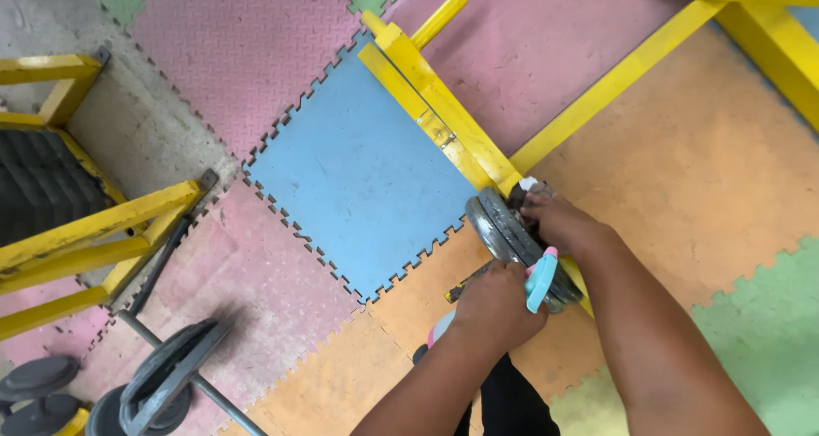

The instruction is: Cleaning and wiping down various parts of a yellow gym machine and weight plates using a spray bottle and cloth.

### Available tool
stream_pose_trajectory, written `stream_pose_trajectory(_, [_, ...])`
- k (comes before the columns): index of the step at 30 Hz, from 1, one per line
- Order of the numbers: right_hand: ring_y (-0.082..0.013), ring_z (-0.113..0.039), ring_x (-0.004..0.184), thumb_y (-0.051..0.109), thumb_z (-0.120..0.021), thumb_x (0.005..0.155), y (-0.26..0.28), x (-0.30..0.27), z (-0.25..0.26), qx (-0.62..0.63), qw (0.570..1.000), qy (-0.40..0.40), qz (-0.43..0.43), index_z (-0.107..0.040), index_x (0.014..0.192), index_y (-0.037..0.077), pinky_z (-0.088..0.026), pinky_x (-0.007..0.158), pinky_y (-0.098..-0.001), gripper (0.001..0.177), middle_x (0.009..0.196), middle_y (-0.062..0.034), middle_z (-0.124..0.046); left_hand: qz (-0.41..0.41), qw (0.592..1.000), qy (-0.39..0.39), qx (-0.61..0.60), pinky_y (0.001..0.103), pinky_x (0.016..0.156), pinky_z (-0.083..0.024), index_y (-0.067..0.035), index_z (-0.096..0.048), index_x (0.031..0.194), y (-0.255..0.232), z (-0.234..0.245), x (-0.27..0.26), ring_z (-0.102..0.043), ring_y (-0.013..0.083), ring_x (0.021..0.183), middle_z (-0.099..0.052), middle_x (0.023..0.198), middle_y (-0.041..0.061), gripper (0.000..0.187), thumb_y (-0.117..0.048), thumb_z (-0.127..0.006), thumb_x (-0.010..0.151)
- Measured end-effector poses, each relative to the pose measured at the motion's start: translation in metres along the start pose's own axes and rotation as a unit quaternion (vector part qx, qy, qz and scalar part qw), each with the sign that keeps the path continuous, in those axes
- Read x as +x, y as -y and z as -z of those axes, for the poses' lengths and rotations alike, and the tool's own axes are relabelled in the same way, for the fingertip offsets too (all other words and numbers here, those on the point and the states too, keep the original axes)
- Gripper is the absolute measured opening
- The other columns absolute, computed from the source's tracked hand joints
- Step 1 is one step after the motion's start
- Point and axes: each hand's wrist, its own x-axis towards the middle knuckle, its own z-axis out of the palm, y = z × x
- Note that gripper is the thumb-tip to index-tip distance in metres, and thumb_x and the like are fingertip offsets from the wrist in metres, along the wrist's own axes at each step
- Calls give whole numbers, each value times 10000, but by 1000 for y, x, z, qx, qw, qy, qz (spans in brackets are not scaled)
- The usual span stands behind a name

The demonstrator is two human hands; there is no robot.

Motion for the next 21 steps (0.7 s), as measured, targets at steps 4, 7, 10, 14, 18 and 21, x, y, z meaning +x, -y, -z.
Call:
stream_pose_trajectory(4, [-310,-267,1516,66,-650,845,7,-90,22,-27,998,49,-28,-531,1474,285,-256,1251,-394,677,1702,47,-224,-33,999,10,24,485,863,-560,-6,-661,1094,-16,-15,-27,-703,407,967,-668,1091,227,445,-337,-704,800])
stream_pose_trajectory(7, [-265,-391,1469,123,-686,864,-27,-144,-2,74,996,34,-35,-598,1409,274,-345,1222,-337,573,1688,-6,-258,-64,997,19,36,483,879,-541,-13,-664,1083,-35,-14,-56,-701,382,981,-682,1059,215,455,-340,-715,770])
stream_pose_trajectory(10, [-231,-353,1502,94,-568,959,-79,-186,-45,103,994,29,36,-649,1209,124,-327,1196,-301,264,1535,-69,-428,-66,995,43,56,504,877,-529,-18,-663,1108,-58,-4,-100,-692,397,960,-677,1068,218,450,-330,-705,787])
stream_pose_trajectory(14, [-119,-503,1291,-32,-523,940,-8,-309,39,269,953,88,-108,-610,1319,115,-426,1075,-243,416,1375,-17,-644,-96,991,59,74,483,903,-537,-69,-712,1076,-83,23,-158,-696,388,968,-693,1054,206,379,-319,-667,795])
stream_pose_trajectory(18, [-163,-680,1113,20,-551,959,34,-406,86,354,922,-17,-154,-626,1453,205,-517,985,-297,533,1271,-32,-751,-94,986,80,114,474,909,-541,-79,-719,1061,-107,54,-207,-686,385,1006,-687,1102,198,362,-309,-666,786])
stream_pose_trajectory(21, [-176,-655,1137,28,-512,981,63,-439,86,623,768,-116,-92,-583,1472,102,-493,977,-302,502,1309,-66,-708,-83,987,79,114,465,916,-542,-99,-702,1105,-119,79,-235,-689,375,1025,-688,1134,188,392,-299,-674,768])
